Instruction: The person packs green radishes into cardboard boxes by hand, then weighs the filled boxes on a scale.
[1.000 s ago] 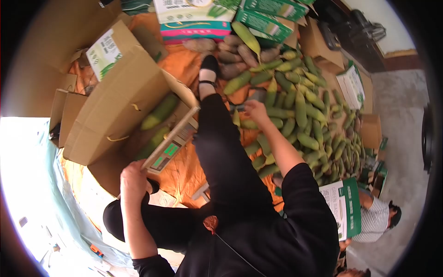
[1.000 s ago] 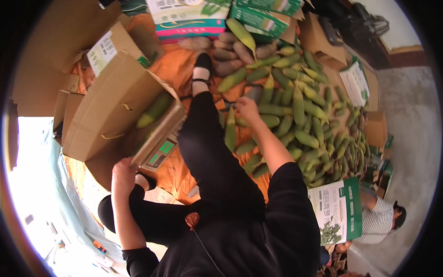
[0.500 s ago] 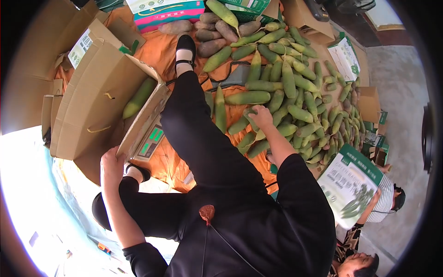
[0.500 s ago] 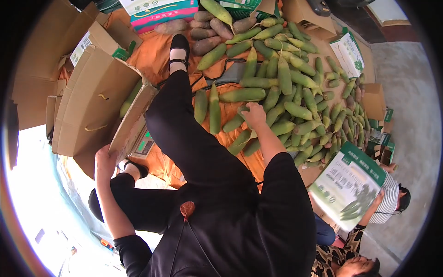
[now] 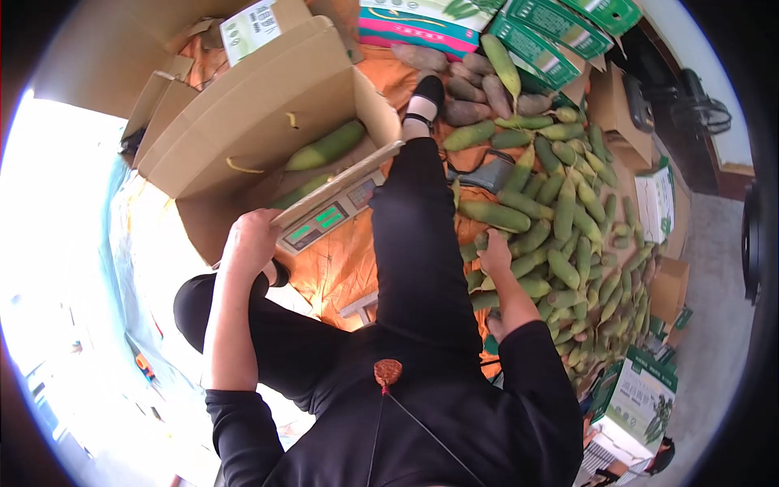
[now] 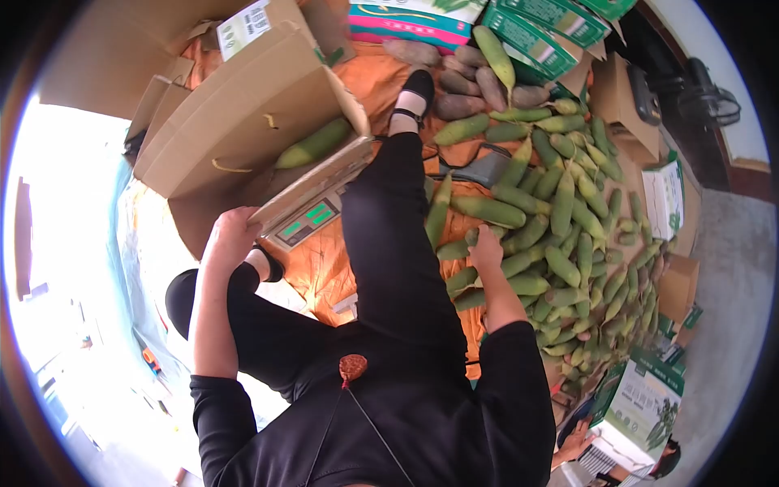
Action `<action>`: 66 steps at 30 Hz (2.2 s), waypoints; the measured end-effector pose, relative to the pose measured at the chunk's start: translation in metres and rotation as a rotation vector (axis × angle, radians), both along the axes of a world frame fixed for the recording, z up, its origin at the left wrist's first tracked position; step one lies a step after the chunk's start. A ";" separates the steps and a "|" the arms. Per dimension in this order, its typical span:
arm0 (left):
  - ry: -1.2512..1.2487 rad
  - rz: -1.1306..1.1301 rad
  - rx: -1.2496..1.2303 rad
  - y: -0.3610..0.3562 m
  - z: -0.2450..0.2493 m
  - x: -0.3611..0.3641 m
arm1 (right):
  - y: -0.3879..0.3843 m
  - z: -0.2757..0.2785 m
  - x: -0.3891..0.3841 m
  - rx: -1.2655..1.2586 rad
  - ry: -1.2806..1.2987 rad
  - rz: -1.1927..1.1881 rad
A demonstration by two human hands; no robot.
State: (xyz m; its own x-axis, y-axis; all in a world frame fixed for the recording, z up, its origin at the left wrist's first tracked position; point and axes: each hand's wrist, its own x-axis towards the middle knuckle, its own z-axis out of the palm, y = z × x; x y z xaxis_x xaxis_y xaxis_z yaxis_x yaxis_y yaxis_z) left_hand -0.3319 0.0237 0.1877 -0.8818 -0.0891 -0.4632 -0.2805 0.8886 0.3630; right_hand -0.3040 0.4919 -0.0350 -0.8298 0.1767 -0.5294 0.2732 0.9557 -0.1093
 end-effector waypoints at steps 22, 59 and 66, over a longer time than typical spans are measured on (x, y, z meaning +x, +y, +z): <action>0.069 -0.112 -0.099 -0.010 -0.021 0.008 | -0.194 0.366 -0.131 -1.369 1.279 0.494; 0.567 0.075 -0.427 0.046 -0.043 0.026 | -0.124 0.180 -0.130 -1.124 0.490 0.082; 0.616 0.064 -0.453 0.048 -0.048 0.027 | -0.020 0.011 -0.022 -0.438 0.131 0.078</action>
